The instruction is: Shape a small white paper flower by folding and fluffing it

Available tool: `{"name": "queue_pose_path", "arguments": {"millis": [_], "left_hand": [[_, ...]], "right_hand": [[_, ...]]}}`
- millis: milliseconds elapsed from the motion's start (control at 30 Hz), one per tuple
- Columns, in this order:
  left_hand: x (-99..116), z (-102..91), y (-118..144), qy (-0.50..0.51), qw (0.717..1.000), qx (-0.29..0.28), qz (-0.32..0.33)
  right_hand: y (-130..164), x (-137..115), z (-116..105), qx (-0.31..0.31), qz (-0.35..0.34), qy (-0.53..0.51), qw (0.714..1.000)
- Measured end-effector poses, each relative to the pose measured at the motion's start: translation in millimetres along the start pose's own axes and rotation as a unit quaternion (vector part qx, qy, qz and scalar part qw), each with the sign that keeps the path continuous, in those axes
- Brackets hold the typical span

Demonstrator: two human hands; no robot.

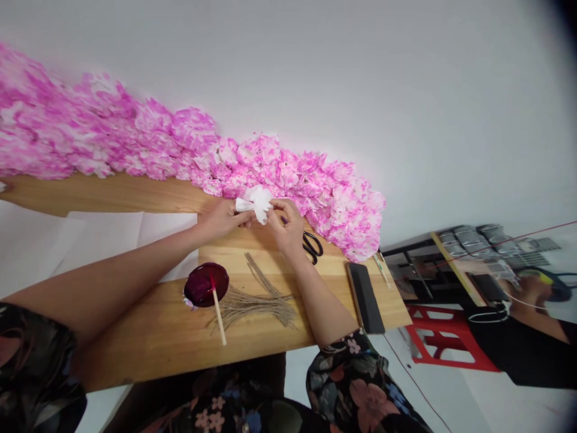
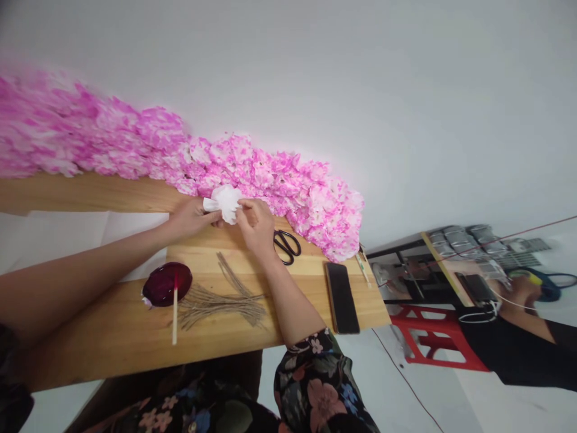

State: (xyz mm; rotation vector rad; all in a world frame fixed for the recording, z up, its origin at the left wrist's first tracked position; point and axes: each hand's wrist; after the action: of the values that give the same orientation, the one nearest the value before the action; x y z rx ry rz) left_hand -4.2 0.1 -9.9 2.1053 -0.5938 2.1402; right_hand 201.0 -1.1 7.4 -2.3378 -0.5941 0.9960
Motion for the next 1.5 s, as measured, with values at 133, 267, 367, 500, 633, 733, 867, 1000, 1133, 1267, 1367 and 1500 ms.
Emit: {"name": "queue_pose_path", "arguments": {"millis": [133,267,367,500,633,733,867,1000,1133,1267,1367,1500], "left_hand": [[6,1.0,0,-0.029,0.999,0.024,-0.017],[11,2.9,1,-0.012,0.999,0.047,-0.017],[11,3.1,1,0.004,0.998,0.057,-0.005],[8,1.8,1,0.024,0.998,0.065,-0.004],[6,0.1,1,0.044,0.996,0.072,-0.012],[4,-0.8,1,0.053,0.995,0.079,-0.016],[1,-0.3,0,0.07,0.993,0.09,-0.013],[0,0.2,0,0.072,0.994,0.083,-0.015],[4,-0.8,0,0.058,0.996,0.074,-0.015],[7,-1.3,0,0.062,0.995,0.072,-0.022],[9,-1.1,0,0.06,0.995,0.07,-0.021],[9,-1.0,1,0.049,0.997,0.064,-0.016]], "right_hand": [[1,2,2,0.029,-0.004,-0.003,1.0],[1,2,1,0.044,-0.033,0.014,0.998],[1,-1,0,0.036,-0.082,0.032,0.995],[0,-4,-3,0.036,-0.071,0.015,0.997],[-1,-2,-4,0.075,-0.01,-0.013,0.997],[0,1,-3,0.059,-0.001,-0.027,0.998],[2,5,-1,0.024,-0.013,-0.014,1.0],[1,2,-2,0.009,-0.055,0.003,0.998],[-1,-5,-6,0.03,-0.075,0.021,0.996],[-2,-11,-10,0.045,-0.105,0.056,0.992],[-2,-12,-10,0.036,-0.143,0.1,0.984],[-2,-10,-7,0.022,-0.16,0.138,0.977]]}}
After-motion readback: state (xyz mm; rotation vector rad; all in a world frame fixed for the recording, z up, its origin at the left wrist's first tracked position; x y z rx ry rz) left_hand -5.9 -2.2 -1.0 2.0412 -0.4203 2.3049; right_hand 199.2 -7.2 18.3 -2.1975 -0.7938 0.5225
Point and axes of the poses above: each hand's wrist, its own y-axis away from the middle knuckle, its own z-axis out of the palm, x = y × z, and after that the axes turned 14 degrees about y, right-handed
